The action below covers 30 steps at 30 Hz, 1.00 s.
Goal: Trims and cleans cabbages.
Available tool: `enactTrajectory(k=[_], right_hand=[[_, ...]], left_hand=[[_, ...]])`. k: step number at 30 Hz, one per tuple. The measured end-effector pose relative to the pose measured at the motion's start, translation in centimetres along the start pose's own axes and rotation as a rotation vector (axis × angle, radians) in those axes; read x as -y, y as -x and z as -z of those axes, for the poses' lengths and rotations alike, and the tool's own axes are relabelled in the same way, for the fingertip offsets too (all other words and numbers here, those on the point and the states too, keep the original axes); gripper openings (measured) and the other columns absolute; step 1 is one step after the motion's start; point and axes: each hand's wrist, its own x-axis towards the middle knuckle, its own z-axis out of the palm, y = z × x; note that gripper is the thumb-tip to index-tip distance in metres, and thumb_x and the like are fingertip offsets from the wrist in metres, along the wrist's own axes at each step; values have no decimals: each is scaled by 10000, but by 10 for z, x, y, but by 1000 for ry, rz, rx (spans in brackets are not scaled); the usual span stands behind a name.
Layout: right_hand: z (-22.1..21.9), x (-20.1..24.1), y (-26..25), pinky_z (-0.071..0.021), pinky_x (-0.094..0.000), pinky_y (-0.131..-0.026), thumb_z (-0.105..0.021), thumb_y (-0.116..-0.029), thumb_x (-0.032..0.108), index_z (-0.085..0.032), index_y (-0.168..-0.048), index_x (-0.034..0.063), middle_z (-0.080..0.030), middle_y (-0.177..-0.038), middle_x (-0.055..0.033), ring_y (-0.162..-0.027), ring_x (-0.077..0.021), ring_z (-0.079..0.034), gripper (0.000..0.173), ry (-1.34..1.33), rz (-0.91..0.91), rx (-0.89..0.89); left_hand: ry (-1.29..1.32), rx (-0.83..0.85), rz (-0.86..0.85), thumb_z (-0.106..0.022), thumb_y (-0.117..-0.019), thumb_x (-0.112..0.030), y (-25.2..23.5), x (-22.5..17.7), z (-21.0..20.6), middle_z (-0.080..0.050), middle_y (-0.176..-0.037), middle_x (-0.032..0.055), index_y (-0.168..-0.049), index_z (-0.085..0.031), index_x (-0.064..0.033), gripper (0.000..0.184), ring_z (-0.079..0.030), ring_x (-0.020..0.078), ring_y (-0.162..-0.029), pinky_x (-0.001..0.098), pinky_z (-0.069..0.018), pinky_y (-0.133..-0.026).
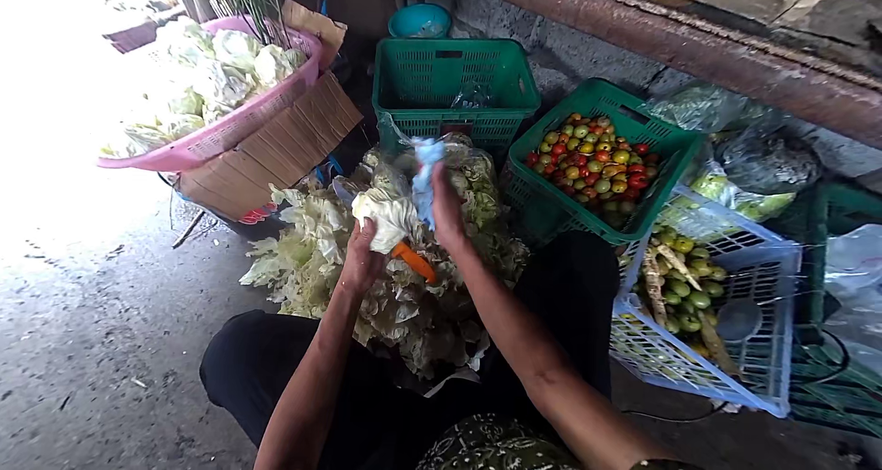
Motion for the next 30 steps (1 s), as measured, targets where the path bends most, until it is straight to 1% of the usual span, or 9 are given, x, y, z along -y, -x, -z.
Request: enactTrajectory(k=[3, 8, 11, 13, 16, 20, 22, 26, 30], right_hand=[[-21, -37, 6, -563, -514, -931, -669, -984, 320, -681, -1310, 116, -700, -1209, -131, -1078, -257, -679, 384, 387, 119, 176], [-6, -52, 9, -495, -469, -1021, -510, -1064, 341, -695, -1258, 21, -707, -1206, -160, -1124, -225, -663, 418, 276, 37, 12], [1, -57, 24, -414, -421, -1153, -524, -1038, 207, -664, -1308, -4, -579, -1424, -192, -1348, -255, -528, 369, 217, 335, -18], [-3, -80, 30, -469, -472, -1108, -667, -957, 165, -728, -1209, 33, -574, -1381, -255, -1308, -366, -548, 291, 352, 586, -34], [-6, -87, 30, -512, -411, -1042, -713, -938, 188, -684, -1169, -38, -573, -1308, -280, -1219, -339, -588, 325, 288, 441, -25], [5, -64, 32, -536, -396, -1002, -804, -797, 122, -376, -1478, 6, -569, -1351, -182, -1192, -222, -601, 812, -309, -159, 18], [15, -59, 28, -588, -406, -845, -711, -852, 110, -394, -1430, 60, -642, -1156, -141, -990, -210, -666, 661, -586, -285, -30], [47, 6, -2, -605, -342, -733, -407, -1045, 203, -512, -1220, 63, -676, -940, -79, -821, -163, -686, 247, -814, -190, -63], [98, 136, -79, -581, -302, -735, -374, -1081, 239, -498, -1228, 122, -641, -957, -29, -822, -117, -654, 226, -787, 211, -145]], left_hand=[[-184, -27, 47, -449, -1052, -270, 13, 7, 2, -634, -1283, 93, -1549, -249, -38, 584, -663, 130, -1105, 348, -579, -951], [-117, -14, 98, -555, -965, -402, 8, 16, -13, -613, -1317, 81, -1573, -172, -65, 793, -659, 119, -1120, 340, -582, -947], [105, -71, 89, -385, -1076, -440, 2, 16, -19, -682, -1205, 69, -1450, -411, -86, 515, -687, 152, -1069, 375, -594, -919], [240, -110, 113, -249, -1116, -405, 2, 14, -26, -705, -1128, 25, -1328, -523, -134, 440, -686, 129, -1043, 375, -588, -909], [158, -115, 116, -247, -1127, -354, 1, 14, -25, -675, -1211, 63, -1390, -485, -74, 452, -658, 140, -1116, 362, -555, -979], [-319, 23, 38, -409, -1029, -546, 4, 11, -16, -439, -1565, 81, -1612, -228, -83, 766, -500, 122, -1357, 323, -452, -1106], [-457, 67, 15, -301, -995, -709, 5, 3, -15, -385, -1610, 76, -1621, -266, -129, 854, -489, 140, -1348, 329, -445, -1063], [-386, 131, -49, -457, -897, -808, 2, 2, -6, -337, -1628, 42, -1653, -171, -220, 999, -517, 205, -1325, 381, -525, -976], [-391, 165, -28, -633, -937, -455, 2, 7, 3, -481, -1532, 62, -1625, -216, -120, 871, -582, 207, -1260, 392, -535, -990]])
